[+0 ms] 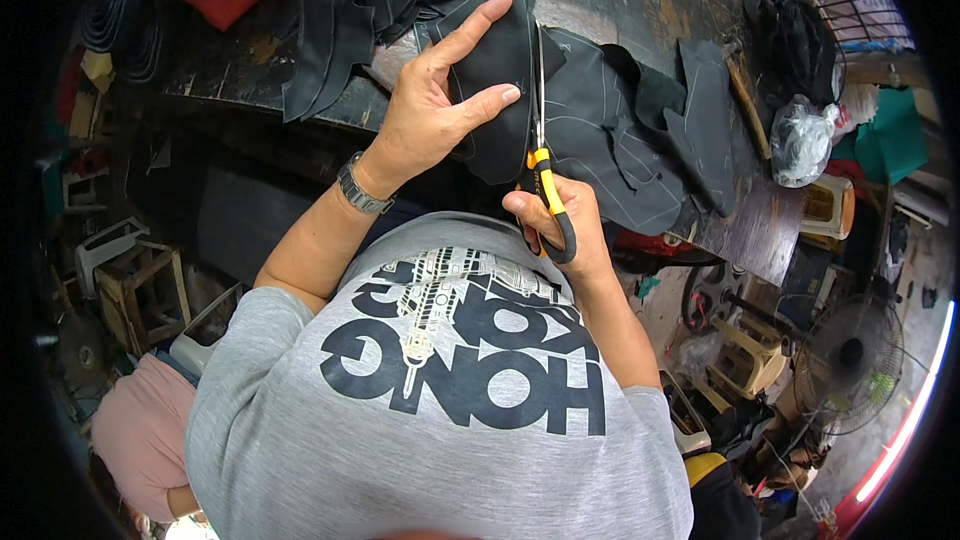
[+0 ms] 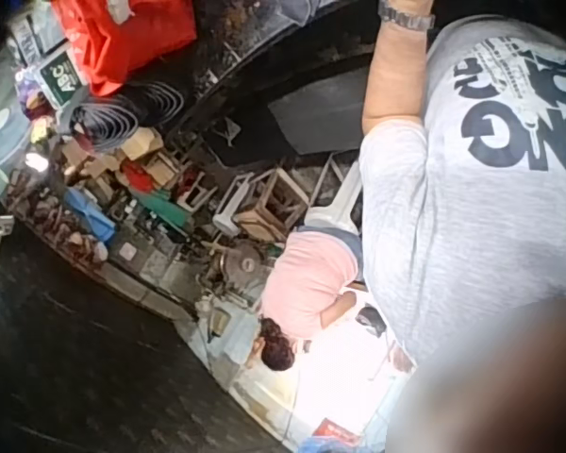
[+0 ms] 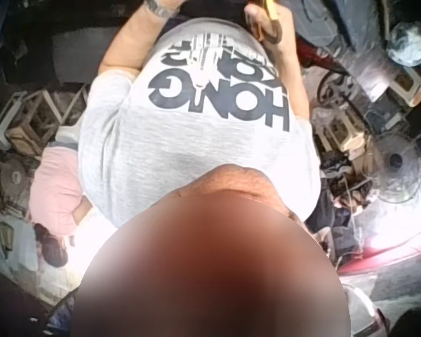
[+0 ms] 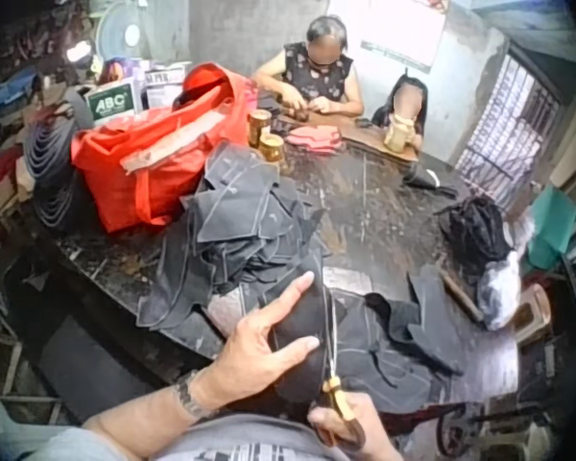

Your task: The person uses shears to cut multiple pieces of black leather on a workbench. They repeatedly pick up leather pieces, cut along marked lines, and set the cut pieces aside. The hands and shears remain in view throughout the task.

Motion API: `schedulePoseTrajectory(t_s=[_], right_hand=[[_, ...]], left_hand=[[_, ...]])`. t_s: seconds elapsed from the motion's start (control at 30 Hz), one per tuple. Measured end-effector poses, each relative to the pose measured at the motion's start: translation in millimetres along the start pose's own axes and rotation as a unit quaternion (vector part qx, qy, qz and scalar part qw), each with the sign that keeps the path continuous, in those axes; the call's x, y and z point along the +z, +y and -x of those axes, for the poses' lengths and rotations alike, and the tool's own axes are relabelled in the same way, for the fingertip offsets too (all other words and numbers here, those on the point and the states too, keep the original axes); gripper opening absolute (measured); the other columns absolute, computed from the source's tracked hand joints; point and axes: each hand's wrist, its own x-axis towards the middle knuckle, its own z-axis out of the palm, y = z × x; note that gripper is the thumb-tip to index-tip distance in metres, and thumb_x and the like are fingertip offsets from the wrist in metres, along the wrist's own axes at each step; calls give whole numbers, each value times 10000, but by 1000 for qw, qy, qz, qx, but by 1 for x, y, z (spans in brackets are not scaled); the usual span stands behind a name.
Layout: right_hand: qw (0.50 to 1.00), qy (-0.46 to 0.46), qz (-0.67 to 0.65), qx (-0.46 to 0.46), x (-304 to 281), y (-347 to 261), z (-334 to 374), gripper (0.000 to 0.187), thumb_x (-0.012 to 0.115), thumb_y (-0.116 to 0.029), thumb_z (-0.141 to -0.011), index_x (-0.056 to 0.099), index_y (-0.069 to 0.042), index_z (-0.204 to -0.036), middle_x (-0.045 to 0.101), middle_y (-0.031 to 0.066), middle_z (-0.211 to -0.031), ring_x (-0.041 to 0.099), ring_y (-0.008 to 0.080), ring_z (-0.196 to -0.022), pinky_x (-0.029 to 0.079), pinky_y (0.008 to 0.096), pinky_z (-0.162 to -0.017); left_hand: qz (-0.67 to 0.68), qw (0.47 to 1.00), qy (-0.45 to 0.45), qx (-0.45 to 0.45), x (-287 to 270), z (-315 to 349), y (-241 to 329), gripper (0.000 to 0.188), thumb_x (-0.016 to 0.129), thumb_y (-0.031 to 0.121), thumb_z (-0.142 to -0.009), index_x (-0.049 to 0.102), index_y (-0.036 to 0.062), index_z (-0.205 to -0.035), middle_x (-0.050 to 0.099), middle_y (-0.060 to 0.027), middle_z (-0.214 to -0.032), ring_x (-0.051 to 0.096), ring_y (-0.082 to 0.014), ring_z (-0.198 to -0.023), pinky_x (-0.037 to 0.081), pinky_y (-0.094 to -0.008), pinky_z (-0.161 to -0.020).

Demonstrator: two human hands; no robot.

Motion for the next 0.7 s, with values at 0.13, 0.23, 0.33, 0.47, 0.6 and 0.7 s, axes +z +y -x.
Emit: schedulePoseTrajectory(t_s=[0.13,0.23,0.33,0.47,0.6,0.7], right_hand=[[1000,8,18,6,0,-1,4,342,797,-314,-823,602,-45,-740,528,1,-539,486,68,-426,373,211,-402],[1000,-5,-4,3,2,0,3,335,784,-313,-832,605,-43,-745,543,12,-556,499,75,-439,385,218,-413],[999,-40,-32,-13,-3,-2,-1,358,771,-348,-834,611,-36,-764,575,29,-606,532,86,-484,424,229,-451],[994,-51,-76,-53,-5,-3,-6,418,761,-413,-827,618,-20,-809,595,38,-670,573,104,-558,470,231,-519],[990,-34,-123,-52,0,2,-6,392,780,-375,-820,615,-20,-798,575,29,-648,564,101,-542,462,226,-504],[991,-36,-124,-37,0,3,-4,370,794,-344,-815,609,-25,-780,558,24,-629,541,95,-506,429,217,-454]], left_hand=[[9,1000,-5,0,-1,0,-1,695,728,9,-833,416,-10,-1454,453,-134,-1493,424,-192,-1372,299,-308,-1144],[38,999,-16,-15,-2,0,1,688,722,14,-838,417,-10,-1455,448,-134,-1497,422,-190,-1372,302,-310,-1143],[78,995,-39,-45,-1,2,6,687,718,18,-841,415,-8,-1457,443,-131,-1502,419,-192,-1375,303,-312,-1143],[80,994,-55,-58,5,8,10,694,718,29,-840,410,-7,-1460,433,-132,-1510,413,-203,-1383,294,-322,-1149],[79,994,-52,-61,6,10,9,694,717,37,-842,407,-9,-1461,434,-136,-1509,409,-208,-1388,285,-330,-1155],[76,994,-50,-60,6,10,8,695,714,31,-839,408,-8,-1461,437,-135,-1507,408,-205,-1388,280,-329,-1156]])
